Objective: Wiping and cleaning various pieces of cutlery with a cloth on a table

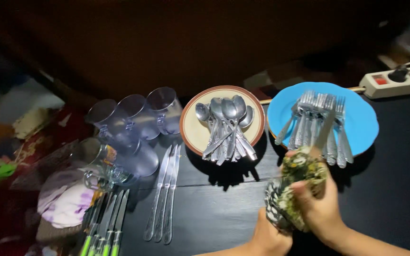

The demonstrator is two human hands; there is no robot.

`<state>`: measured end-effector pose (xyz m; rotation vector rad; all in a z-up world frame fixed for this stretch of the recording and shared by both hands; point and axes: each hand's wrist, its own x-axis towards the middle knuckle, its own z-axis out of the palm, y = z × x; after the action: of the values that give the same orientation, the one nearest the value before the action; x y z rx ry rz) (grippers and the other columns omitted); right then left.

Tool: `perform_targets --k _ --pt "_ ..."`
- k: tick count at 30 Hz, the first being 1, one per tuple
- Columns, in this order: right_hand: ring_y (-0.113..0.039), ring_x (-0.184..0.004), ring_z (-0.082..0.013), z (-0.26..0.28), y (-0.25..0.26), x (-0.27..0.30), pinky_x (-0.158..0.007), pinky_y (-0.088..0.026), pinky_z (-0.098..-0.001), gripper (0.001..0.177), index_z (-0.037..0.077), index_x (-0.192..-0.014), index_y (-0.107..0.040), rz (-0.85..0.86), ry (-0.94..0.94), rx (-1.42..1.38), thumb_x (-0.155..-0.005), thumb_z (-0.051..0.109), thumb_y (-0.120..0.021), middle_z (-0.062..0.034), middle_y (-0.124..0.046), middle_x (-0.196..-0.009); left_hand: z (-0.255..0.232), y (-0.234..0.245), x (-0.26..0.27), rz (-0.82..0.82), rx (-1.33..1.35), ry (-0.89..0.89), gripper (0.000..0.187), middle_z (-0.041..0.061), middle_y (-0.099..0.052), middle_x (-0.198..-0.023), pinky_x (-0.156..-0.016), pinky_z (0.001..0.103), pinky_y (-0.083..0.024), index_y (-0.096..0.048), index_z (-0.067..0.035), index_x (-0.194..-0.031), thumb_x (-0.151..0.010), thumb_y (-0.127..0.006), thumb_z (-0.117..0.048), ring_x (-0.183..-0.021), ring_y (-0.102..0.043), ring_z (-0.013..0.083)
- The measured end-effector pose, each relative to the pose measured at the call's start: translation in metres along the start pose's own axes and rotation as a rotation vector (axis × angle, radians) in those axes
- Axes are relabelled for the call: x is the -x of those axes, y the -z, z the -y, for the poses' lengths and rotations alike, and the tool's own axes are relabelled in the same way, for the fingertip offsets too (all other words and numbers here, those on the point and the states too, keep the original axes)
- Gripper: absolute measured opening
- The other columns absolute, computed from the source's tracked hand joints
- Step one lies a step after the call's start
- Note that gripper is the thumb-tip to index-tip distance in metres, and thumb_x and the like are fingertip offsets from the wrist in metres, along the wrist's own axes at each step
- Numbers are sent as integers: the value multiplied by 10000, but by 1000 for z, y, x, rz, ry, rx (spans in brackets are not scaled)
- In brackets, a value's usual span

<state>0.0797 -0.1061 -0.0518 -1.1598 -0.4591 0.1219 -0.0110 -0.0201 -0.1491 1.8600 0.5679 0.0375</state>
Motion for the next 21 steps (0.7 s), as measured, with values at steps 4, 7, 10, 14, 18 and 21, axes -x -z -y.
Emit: perform_targets --k 4,7,10,14,18,21 --pt "-778 -978 -257 -13 5 15 -928 -599 -389 337 -27 -1092 -723 23 -284 165 -940 243 -591 -176 -840 -1016 -38 12 7 -4 34 -355 346 145 -629 -1112 -929 441 -446 -573 -82 -1156 -916 -485 -315 -1085 -642 281" --pt "-818 -890 -289 -21 15 25 -838 -632 -378 388 -95 -940 -797 -12 -322 125 -993 193 -543 -225 -871 -978 -70 27 12 32 53 -654 413 227 -563 -1274 -1110 453 -380 -503 17 -1285 -1016 -354 -257 -1231 -560 357" --pt "-687 -719 -219 -70 42 41 -634 -519 -355 378 -48 -848 -759 -109 -320 210 -1014 247 -591 -136 -752 -795 -63 26 12 170 -68 -144 587 132 -506 -1301 -1138 411 -352 -468 -125 -1348 -943 -342 -530 -1255 -510 286" --pt "-800 -917 -436 -5 -8 30 -924 -582 -486 547 -210 -843 -785 -299 -625 78 -1025 241 -536 -334 -852 -949 -49 22 20 196 -128 375 679 20 -474 -1260 -1076 364 -368 -452 -276 -1349 -837 -385 -716 -1208 -498 189" --pt "-725 -874 -338 -63 29 35 -752 -506 -428 350 -114 -1036 -795 -310 -540 252 -1004 180 -608 -243 -830 -970 -55 31 7 78 -43 88 591 56 -468 -1278 -1076 367 -386 -433 -217 -1350 -858 -379 -540 -1210 -498 207" --pt "-615 -553 -160 -74 40 37 -560 -495 -372 388 24 -611 -654 -197 -208 634 -921 254 -694 -99 -659 -531 -47 32 14 -15 102 -149 517 92 -461 -1295 -1075 370 -405 -414 -158 -1351 -880 -370 -364 -1211 -498 225"
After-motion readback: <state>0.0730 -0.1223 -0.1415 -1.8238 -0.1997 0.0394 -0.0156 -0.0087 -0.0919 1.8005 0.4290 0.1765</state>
